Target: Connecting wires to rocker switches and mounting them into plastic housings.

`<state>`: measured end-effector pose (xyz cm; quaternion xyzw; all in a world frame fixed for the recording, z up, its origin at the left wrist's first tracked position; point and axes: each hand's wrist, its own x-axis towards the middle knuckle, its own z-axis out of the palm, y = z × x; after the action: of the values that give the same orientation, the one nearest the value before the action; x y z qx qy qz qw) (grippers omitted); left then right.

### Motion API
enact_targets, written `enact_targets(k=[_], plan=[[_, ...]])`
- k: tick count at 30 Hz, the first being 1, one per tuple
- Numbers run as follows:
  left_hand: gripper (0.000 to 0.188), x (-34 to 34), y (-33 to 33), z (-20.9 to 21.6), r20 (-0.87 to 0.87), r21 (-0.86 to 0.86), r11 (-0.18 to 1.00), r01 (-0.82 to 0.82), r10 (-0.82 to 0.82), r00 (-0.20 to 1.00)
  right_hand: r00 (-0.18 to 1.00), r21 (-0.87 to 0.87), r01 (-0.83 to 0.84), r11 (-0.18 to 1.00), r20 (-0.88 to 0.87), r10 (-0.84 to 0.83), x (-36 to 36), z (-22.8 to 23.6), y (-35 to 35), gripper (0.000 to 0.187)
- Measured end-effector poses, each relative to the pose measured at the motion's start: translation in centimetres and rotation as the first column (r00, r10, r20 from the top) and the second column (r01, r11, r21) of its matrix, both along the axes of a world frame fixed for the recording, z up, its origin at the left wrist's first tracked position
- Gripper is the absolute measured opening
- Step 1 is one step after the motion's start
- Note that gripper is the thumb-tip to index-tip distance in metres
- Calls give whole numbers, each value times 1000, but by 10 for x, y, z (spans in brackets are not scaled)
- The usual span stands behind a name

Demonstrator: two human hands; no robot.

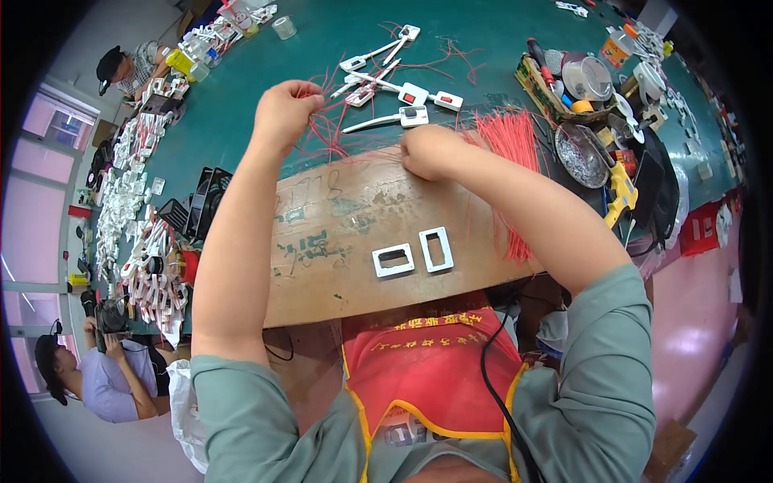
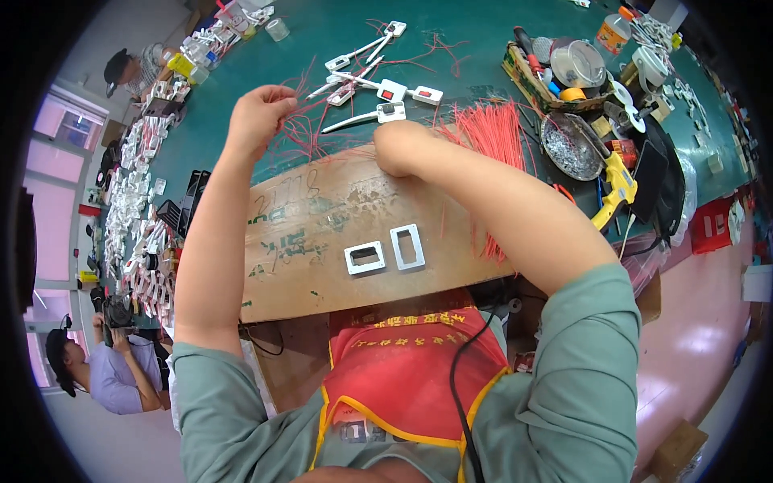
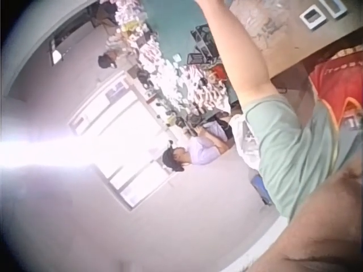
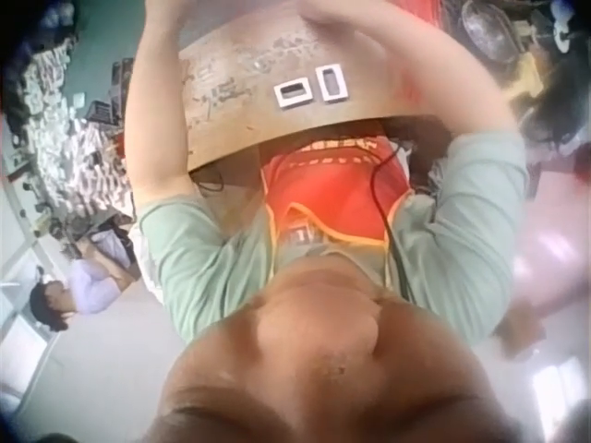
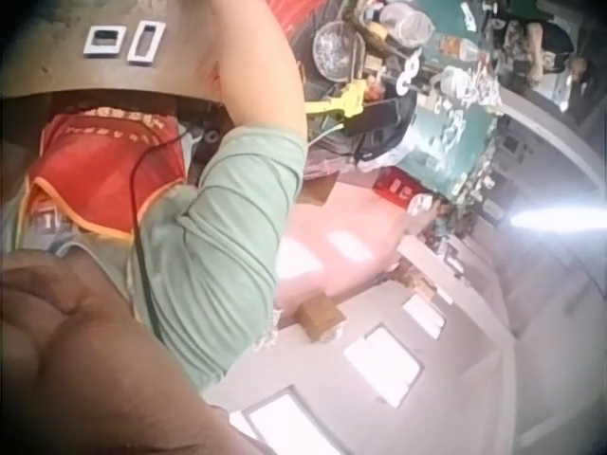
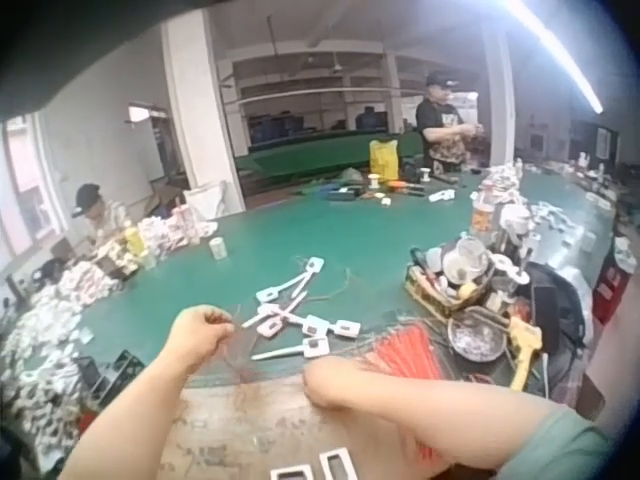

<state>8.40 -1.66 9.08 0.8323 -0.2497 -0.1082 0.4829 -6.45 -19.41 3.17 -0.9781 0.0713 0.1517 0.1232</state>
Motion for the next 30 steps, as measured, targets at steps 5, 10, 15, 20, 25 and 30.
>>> enact_targets(k=[5,10,15,20,25,30], plan=[[17,-30,2,46,-127,-153,988,13,-33,991,971,81,48,996,228,-65,19,-19,16,26],[17,-37,2,33,-179,-285,957,-50,-1,984,848,858,398,324,-209,-487,37,-5,24,25],[14,-49,-7,-41,-129,-223,971,-83,56,990,893,849,221,-480,-373,-250,38,8,54,48],[18,-77,-16,-55,525,238,971,-36,-98,845,835,748,13,-664,-373,-404,75,-24,73,40],[21,-91,-26,-31,361,198,945,261,-317,877,731,812,-89,-577,-339,-591,78,-42,45,12],[37,-76,-17,-8,450,-274,958,88,47,892,604,929,328,-172,-346,-718,48,4,17,14]])
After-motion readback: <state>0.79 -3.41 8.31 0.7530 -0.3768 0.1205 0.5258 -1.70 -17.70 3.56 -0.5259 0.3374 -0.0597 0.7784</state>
